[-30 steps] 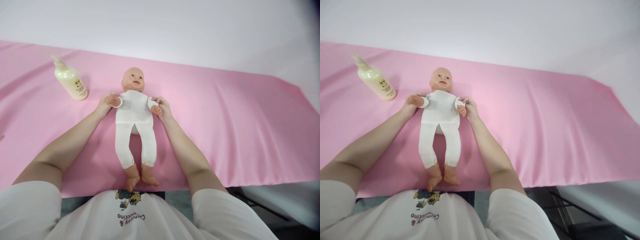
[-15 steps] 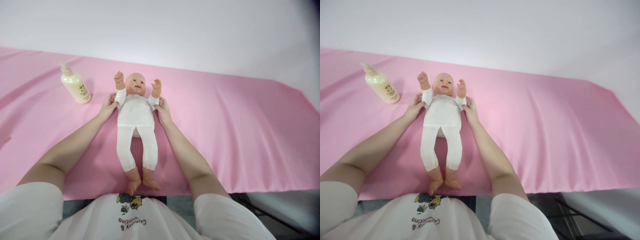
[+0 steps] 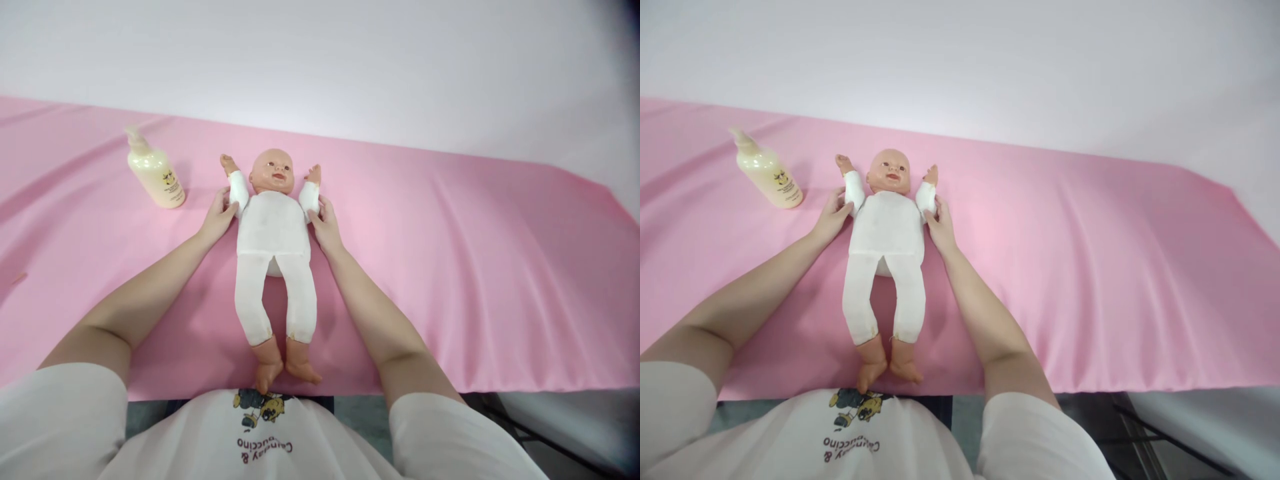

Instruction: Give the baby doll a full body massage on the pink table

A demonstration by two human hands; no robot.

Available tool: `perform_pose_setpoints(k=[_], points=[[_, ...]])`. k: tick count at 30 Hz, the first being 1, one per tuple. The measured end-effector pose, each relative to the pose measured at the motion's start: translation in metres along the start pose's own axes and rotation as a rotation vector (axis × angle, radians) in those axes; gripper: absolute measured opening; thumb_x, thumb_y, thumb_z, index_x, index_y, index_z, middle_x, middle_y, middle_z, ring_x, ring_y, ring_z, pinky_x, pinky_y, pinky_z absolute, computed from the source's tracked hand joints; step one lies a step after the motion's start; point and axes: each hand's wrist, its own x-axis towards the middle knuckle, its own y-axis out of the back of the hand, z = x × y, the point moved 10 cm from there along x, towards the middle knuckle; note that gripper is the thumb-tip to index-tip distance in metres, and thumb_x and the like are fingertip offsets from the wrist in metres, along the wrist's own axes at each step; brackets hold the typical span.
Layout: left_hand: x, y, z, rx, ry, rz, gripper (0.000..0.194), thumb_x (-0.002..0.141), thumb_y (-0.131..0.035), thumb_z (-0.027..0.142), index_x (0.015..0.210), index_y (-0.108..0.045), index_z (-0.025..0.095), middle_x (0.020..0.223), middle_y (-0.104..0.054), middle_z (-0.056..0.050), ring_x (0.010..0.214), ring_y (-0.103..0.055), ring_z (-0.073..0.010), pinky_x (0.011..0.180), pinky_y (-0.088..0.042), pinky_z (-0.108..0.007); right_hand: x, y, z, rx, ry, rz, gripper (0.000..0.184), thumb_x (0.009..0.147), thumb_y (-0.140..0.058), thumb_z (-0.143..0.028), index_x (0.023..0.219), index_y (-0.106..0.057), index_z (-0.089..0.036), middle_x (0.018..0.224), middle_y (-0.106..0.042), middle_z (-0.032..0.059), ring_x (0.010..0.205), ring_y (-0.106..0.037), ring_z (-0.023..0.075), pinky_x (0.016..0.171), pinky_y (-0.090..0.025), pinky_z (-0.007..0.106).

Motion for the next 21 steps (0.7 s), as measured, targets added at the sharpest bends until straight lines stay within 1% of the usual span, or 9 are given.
perform_pose_setpoints(k=[4,10,12,16,21], points=[[0.0,-0.003,0.004,-0.062,-0.013,-0.023,0.062,0.084,-0.075,0.039,0.14,-0.053,0.023,0.116,-0.072,-0.009,0.103,-0.07,-0.0255,0.099,-0.056,-0.043,0.0,0.0,-0.004,0.066,-0.023,0.019,0.074,0.084,-0.073,-0.065,0.144,-0.044,-0.032,0.151,-0.059,0.0086,0.14,-0.057,0.0283,0.125,-0.042,0.054],[0.001,-0.006,0.003,-0.156,-0.001,-0.035,0.07,0.075,-0.08,0.039,0.14,-0.058,0.024,0.113,-0.074,-0.007,0.101,-0.071,-0.025,0.097,-0.055,-0.04,-0.005,-0.001,-0.018,0.176,-0.055,0.061,0.065,0.076,-0.083,-0.056,0.127,-0.051,-0.031,0.131,-0.07,0.0048,0.124,-0.065,0.0257,0.118,-0.049,0.047],[0.001,-0.006,0.003,-0.177,0.003,-0.035,0.072,0.073,-0.081,0.04,0.139,-0.06,0.024,0.119,-0.074,-0.008,0.106,-0.071,-0.0261,0.101,-0.054,-0.041,-0.007,-0.002,-0.022,0.19,-0.061,0.065,0.063,0.075,-0.085,-0.054,0.123,-0.053,-0.031,0.123,-0.072,0.0032,0.118,-0.067,0.0246,0.114,-0.051,0.045],[0.0,-0.009,0.009,-0.184,-0.018,-0.065,0.073,0.071,-0.083,0.042,0.139,-0.062,0.022,0.135,-0.072,-0.011,0.123,-0.068,-0.0302,0.111,-0.05,-0.045,-0.007,-0.002,-0.027,0.207,-0.061,0.078,0.059,0.072,-0.087,-0.05,0.117,-0.054,-0.03,0.111,-0.072,0.0009,0.107,-0.067,0.0233,0.105,-0.055,0.042],[-0.001,-0.011,0.014,-0.19,-0.008,-0.074,0.072,0.072,-0.083,0.041,0.138,-0.065,0.022,0.145,-0.068,-0.011,0.137,-0.061,-0.0335,0.12,-0.045,-0.049,-0.007,-0.003,-0.028,0.219,-0.064,0.079,0.047,0.073,-0.08,-0.036,0.111,-0.054,-0.029,0.103,-0.07,-0.0013,0.099,-0.067,0.0213,0.1,-0.055,0.039]])
